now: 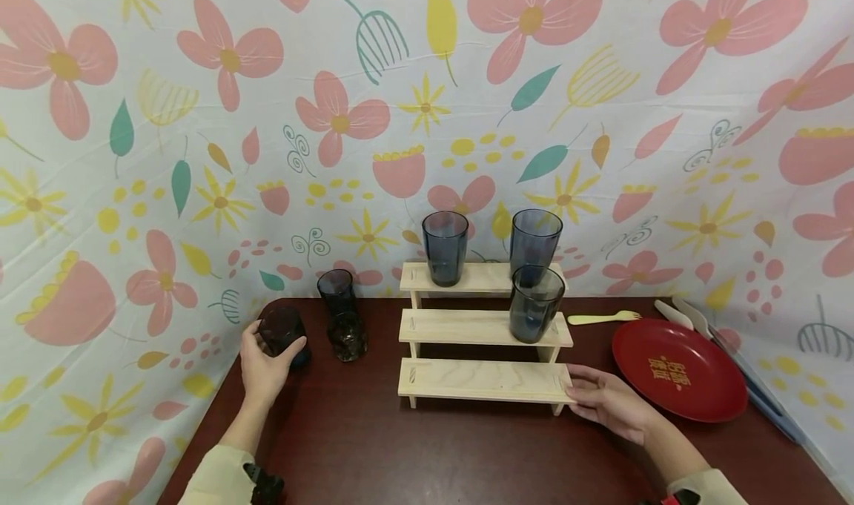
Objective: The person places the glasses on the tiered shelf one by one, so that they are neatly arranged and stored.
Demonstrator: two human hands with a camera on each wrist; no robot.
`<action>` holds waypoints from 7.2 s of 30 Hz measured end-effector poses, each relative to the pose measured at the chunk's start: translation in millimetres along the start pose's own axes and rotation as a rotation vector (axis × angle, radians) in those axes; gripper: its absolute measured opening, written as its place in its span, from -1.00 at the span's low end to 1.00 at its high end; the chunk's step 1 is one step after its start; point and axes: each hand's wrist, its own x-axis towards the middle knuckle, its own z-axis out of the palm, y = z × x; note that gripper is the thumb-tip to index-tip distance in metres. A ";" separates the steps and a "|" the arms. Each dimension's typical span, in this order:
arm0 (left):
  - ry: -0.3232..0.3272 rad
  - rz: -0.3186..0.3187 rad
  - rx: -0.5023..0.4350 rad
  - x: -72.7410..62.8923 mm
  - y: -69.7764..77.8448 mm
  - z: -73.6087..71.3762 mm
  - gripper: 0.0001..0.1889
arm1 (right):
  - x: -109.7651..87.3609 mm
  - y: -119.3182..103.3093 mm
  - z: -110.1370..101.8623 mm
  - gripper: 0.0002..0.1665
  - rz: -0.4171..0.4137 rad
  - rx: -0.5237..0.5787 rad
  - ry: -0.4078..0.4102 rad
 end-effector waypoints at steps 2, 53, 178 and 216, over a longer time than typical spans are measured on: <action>0.003 0.002 0.010 -1.3 0.2 -0.1 0.03 | -0.3 0.0 -0.1 -0.06 0.000 0.000 0.001; -0.163 0.360 -0.286 -60.7 148.3 101.5 -0.09 | -0.4 0.6 -2.7 -0.10 -0.014 0.028 -0.016; -0.086 0.005 -0.015 -21.9 16.3 91.3 -0.12 | -1.7 -0.6 -0.8 -0.09 -0.009 0.048 -0.025; -0.286 0.431 -0.164 -129.4 124.5 126.4 -0.17 | -3.6 -1.4 0.7 -0.09 -0.002 0.034 -0.004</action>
